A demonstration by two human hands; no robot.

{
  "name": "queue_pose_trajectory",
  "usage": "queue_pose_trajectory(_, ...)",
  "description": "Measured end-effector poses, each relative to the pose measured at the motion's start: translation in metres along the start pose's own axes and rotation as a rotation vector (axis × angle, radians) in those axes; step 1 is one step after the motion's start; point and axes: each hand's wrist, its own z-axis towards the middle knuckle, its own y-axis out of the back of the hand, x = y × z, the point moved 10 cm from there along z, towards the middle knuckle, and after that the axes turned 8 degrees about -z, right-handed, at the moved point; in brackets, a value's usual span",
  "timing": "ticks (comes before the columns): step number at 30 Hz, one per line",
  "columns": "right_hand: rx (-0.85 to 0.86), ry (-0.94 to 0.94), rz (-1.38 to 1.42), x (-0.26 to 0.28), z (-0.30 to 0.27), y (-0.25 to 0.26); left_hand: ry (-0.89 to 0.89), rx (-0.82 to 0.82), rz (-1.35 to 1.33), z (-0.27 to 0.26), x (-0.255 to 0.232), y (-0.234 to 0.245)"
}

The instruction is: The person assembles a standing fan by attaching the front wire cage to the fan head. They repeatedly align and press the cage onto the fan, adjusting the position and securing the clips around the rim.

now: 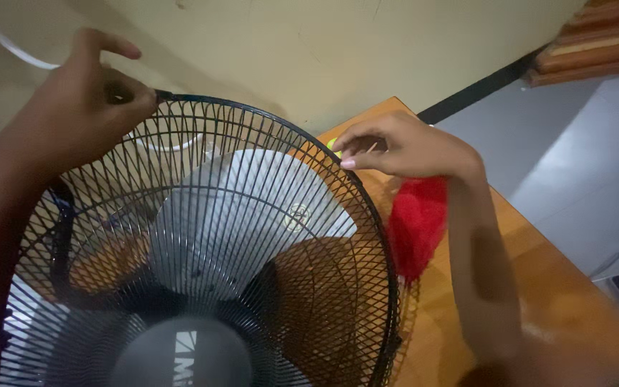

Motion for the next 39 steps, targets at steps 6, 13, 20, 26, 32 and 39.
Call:
queue_pose_trajectory(6,0.006,0.017,-0.035,0.003,0.0,-0.002,-0.043,-0.006,0.04,0.003,0.008,-0.004)
queue_pose_trajectory(13,-0.023,0.007,-0.095,0.004,0.0,-0.004,0.115,-0.039,0.285,0.002,0.02,-0.002)
queue_pose_trajectory(20,-0.024,0.024,-0.084,0.01,0.0,-0.003,0.166,-0.004,0.151,0.007,0.025,-0.004)
queue_pose_trajectory(26,-0.033,-0.036,-0.135,0.008,0.001,-0.005,0.224,-0.005,0.082,0.003,0.027,-0.006)
queue_pose_trajectory(32,-0.181,0.056,-0.007,0.031,0.004,0.0,0.04,0.029,0.043,0.011,0.013,-0.005)
queue_pose_trajectory(39,-0.35,0.337,0.113,0.107,0.072,-0.017,-0.085,0.005,-0.024,0.005,0.008,0.001)
